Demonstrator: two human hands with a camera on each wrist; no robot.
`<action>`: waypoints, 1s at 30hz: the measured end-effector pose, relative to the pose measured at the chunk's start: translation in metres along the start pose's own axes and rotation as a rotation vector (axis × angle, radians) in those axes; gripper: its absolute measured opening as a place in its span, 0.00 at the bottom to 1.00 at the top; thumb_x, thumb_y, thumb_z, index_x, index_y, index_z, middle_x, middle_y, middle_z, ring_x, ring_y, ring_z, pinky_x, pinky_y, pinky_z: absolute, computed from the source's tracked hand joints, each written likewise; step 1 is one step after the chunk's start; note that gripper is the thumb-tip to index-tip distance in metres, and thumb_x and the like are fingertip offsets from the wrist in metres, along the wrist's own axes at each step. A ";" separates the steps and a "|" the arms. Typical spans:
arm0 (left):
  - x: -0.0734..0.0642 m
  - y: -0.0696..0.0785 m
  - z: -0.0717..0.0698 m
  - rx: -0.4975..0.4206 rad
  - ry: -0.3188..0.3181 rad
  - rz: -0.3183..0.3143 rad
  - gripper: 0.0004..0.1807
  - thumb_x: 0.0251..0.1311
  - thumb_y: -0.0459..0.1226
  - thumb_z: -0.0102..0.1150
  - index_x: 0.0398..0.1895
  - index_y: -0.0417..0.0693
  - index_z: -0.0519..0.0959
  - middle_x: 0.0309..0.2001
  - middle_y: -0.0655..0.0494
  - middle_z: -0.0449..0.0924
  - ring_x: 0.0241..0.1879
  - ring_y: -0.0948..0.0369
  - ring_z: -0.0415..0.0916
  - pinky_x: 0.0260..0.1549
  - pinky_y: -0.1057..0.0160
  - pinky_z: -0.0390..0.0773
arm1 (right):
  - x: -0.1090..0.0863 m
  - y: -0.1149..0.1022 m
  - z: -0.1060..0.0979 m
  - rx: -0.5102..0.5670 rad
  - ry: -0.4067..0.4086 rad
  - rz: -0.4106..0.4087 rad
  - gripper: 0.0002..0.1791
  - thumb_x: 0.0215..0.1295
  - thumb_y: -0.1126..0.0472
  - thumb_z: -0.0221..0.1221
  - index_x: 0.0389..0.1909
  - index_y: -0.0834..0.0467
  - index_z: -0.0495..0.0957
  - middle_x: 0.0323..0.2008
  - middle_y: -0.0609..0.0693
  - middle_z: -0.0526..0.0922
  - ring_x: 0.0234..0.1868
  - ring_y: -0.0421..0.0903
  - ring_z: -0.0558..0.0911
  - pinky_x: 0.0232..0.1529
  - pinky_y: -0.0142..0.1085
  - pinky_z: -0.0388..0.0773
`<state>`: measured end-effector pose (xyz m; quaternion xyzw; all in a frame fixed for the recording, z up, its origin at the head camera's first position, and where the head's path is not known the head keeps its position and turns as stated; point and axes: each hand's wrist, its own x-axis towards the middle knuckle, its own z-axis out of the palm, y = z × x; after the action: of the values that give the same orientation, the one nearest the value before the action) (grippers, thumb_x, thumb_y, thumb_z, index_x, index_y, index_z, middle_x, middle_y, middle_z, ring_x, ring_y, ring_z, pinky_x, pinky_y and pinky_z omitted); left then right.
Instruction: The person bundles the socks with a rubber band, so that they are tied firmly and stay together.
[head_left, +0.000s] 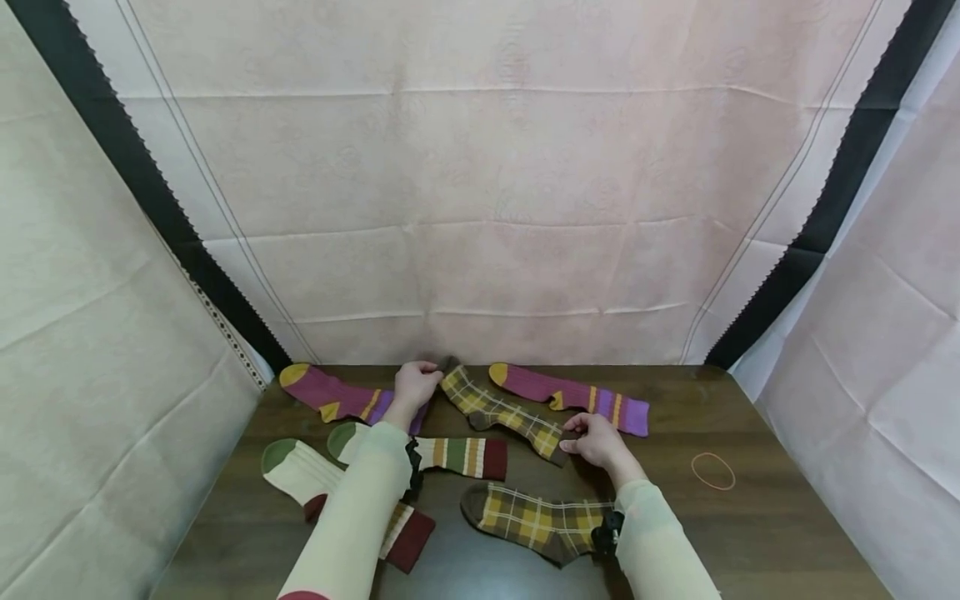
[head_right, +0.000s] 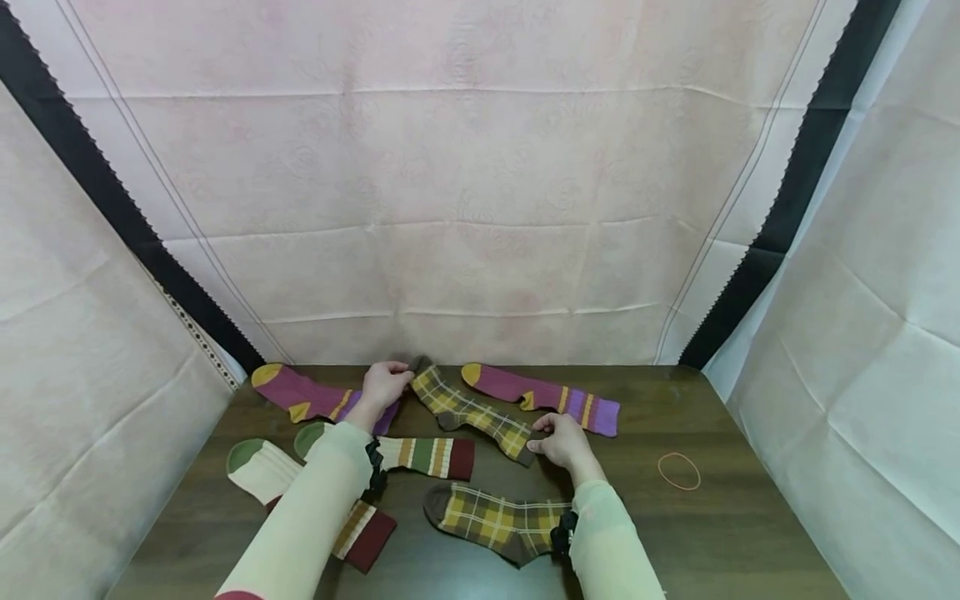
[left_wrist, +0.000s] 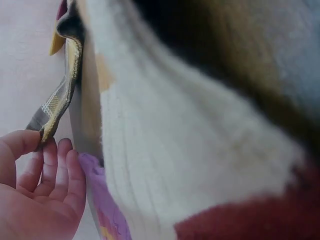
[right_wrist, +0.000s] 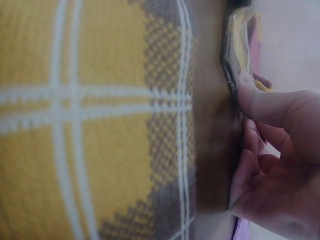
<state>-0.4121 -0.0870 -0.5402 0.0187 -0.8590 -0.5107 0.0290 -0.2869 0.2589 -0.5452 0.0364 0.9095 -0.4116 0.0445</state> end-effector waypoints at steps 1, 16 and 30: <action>0.000 0.001 0.000 -0.010 -0.005 -0.003 0.16 0.71 0.36 0.64 0.56 0.34 0.86 0.54 0.38 0.86 0.55 0.44 0.82 0.56 0.46 0.81 | 0.000 0.001 0.000 -0.002 0.001 0.003 0.14 0.64 0.67 0.75 0.48 0.63 0.84 0.50 0.59 0.83 0.52 0.58 0.81 0.59 0.55 0.77; -0.002 0.001 -0.007 -0.064 0.010 0.038 0.09 0.70 0.36 0.70 0.46 0.39 0.86 0.43 0.44 0.88 0.37 0.53 0.84 0.37 0.57 0.83 | -0.003 0.000 0.003 -0.041 0.009 -0.002 0.13 0.65 0.65 0.75 0.46 0.61 0.83 0.46 0.55 0.85 0.48 0.54 0.81 0.55 0.54 0.77; -0.005 0.000 -0.018 -0.165 -0.077 0.016 0.17 0.69 0.28 0.62 0.59 0.36 0.85 0.49 0.41 0.86 0.39 0.54 0.84 0.39 0.57 0.87 | -0.009 -0.004 -0.004 -0.111 -0.027 -0.042 0.10 0.70 0.62 0.71 0.46 0.60 0.83 0.46 0.55 0.84 0.44 0.53 0.79 0.49 0.52 0.78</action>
<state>-0.4054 -0.1029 -0.5315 -0.0106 -0.8147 -0.5798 0.0015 -0.2787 0.2586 -0.5389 0.0094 0.9309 -0.3616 0.0500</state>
